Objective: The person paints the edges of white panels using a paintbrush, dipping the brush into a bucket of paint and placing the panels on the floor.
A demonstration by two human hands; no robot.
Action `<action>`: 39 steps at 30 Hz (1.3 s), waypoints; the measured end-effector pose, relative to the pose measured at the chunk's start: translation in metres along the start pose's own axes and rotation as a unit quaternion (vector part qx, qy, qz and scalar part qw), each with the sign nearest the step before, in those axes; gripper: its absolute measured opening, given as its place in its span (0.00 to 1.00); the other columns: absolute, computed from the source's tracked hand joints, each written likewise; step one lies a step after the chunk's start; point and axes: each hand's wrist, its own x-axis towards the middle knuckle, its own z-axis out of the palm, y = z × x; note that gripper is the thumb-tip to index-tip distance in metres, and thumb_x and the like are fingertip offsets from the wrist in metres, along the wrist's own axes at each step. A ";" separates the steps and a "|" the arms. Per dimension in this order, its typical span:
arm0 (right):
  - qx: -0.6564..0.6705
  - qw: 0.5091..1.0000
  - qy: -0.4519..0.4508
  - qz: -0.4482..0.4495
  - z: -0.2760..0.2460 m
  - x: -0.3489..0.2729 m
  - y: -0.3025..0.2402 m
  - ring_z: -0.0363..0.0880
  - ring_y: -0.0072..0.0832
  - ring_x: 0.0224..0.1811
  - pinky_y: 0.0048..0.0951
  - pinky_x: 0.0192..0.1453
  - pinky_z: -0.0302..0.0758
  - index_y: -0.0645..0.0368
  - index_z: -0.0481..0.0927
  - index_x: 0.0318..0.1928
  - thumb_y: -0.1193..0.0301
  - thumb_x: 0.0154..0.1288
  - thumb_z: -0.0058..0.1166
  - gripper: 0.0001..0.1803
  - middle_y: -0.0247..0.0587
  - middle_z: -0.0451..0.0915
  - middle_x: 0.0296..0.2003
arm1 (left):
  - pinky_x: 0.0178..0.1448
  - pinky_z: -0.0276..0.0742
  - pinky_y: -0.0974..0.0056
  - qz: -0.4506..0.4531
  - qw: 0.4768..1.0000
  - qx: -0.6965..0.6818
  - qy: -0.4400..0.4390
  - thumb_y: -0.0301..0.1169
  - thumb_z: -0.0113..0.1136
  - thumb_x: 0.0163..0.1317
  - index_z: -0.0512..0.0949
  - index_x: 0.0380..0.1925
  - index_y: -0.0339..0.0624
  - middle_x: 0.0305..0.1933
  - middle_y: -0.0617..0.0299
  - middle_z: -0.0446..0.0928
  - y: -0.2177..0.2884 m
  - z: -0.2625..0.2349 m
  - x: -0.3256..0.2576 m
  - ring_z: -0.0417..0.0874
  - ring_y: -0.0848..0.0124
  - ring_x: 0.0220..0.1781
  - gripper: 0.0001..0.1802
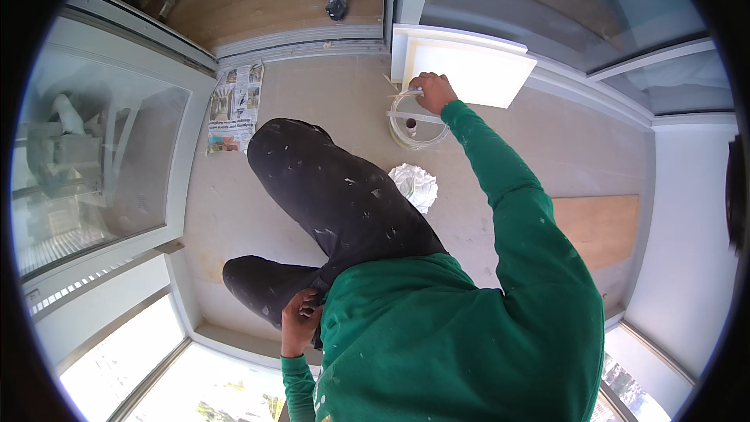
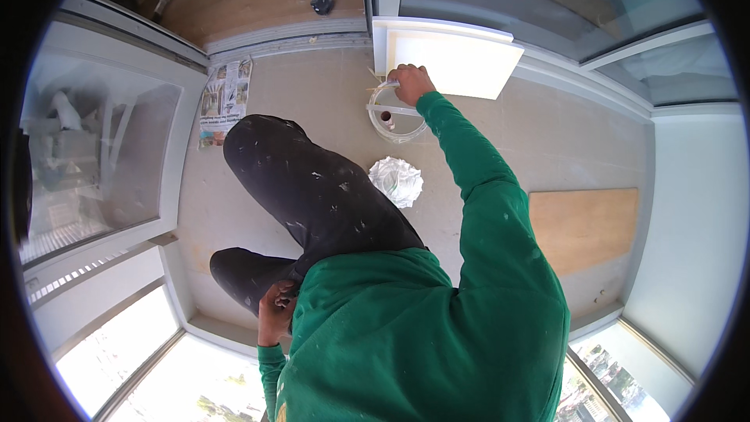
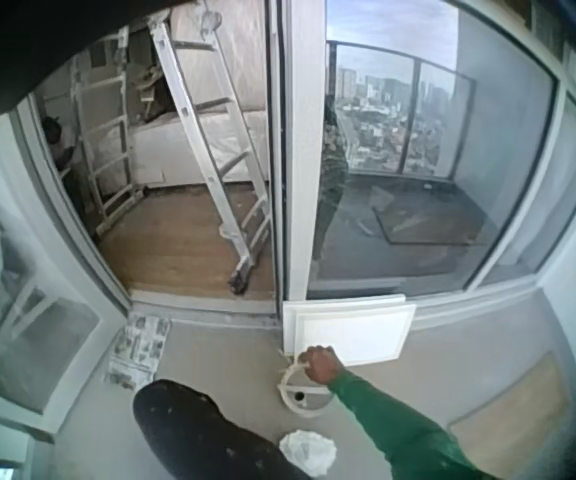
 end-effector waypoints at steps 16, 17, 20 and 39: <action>0.189 0.927 0.323 -0.038 -0.099 -0.029 -0.063 0.86 0.36 0.36 0.41 0.47 0.82 0.55 0.87 0.42 0.73 0.60 0.65 0.09 0.41 0.87 0.37 | 0.51 0.82 0.56 0.811 0.565 0.139 0.062 0.35 0.60 0.71 0.84 0.43 0.31 0.41 0.57 0.86 0.282 -0.135 -0.099 0.85 0.62 0.41 0.15; 0.203 0.916 0.342 -0.057 -0.105 -0.036 -0.077 0.86 0.36 0.35 0.41 0.47 0.81 0.55 0.87 0.41 0.74 0.60 0.64 0.09 0.41 0.86 0.36 | 0.51 0.82 0.56 0.815 0.553 0.153 0.083 0.35 0.60 0.71 0.84 0.43 0.31 0.42 0.57 0.86 0.284 -0.137 -0.101 0.85 0.62 0.42 0.15; 0.200 0.913 0.344 -0.086 -0.113 -0.060 -0.111 0.87 0.35 0.35 0.33 0.41 0.81 0.61 0.86 0.43 0.78 0.61 0.64 0.09 0.44 0.86 0.35 | 0.52 0.82 0.56 0.820 0.524 0.185 0.138 0.36 0.60 0.71 0.84 0.43 0.32 0.42 0.56 0.86 0.288 -0.145 -0.111 0.85 0.61 0.43 0.15; 0.260 0.775 0.205 -0.538 -0.256 0.008 -0.469 0.85 0.39 0.36 0.40 0.45 0.78 0.55 0.87 0.40 0.70 0.63 0.61 0.07 0.38 0.87 0.34 | 0.55 0.79 0.53 0.798 0.353 0.293 0.390 0.38 0.61 0.71 0.82 0.43 0.33 0.45 0.53 0.83 0.277 -0.212 -0.155 0.83 0.59 0.48 0.16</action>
